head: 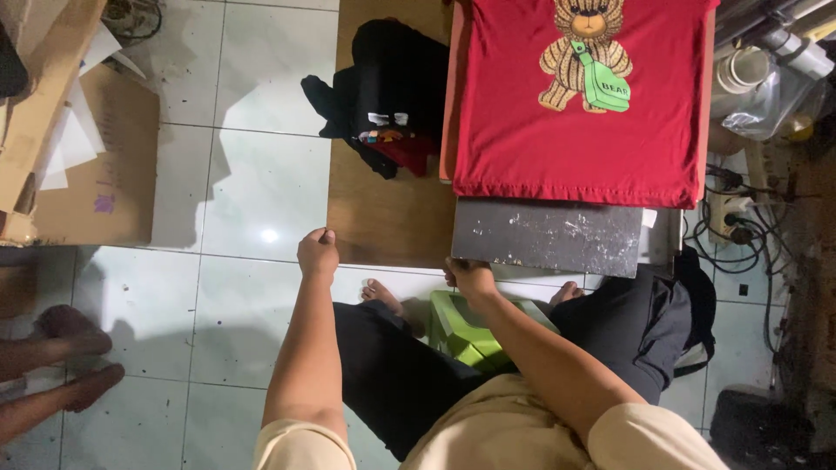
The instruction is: Unfolding, smoothing, and folding a t-shirt on a heat press platen
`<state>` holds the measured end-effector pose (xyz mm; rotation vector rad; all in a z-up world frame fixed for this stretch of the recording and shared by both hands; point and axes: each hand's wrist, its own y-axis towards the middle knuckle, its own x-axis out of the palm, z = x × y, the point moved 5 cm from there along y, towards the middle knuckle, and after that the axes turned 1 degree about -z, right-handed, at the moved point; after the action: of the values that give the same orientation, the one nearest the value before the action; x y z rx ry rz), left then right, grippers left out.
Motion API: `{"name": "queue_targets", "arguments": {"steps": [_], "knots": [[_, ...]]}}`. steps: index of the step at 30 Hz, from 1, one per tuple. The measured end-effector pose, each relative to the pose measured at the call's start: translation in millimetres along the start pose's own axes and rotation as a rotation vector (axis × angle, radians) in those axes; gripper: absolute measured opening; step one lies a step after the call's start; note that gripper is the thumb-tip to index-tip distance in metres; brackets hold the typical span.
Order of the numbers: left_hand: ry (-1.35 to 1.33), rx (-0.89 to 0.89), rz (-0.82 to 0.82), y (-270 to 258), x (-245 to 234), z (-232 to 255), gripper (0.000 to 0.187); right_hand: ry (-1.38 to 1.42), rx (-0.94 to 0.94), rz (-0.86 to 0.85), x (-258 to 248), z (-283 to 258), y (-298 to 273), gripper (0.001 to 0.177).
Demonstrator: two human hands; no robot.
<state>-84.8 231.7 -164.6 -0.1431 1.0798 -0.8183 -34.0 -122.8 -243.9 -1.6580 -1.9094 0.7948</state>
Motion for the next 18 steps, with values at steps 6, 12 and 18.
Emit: {"name": "queue_targets", "arguments": {"steps": [6, 12, 18], "knots": [[-0.032, -0.039, 0.039, -37, -22, 29, 0.035, -0.167, -0.027, -0.032, -4, -10, -8, 0.033], [0.038, -0.002, 0.060, 27, 40, -37, 0.031, -0.110, -0.008, -0.063, -6, 10, 14, 0.025], [0.002, -0.014, 0.064, 15, 28, -28, 0.031, -0.147, -0.058, -0.062, -7, 1, 9, 0.028]]}}
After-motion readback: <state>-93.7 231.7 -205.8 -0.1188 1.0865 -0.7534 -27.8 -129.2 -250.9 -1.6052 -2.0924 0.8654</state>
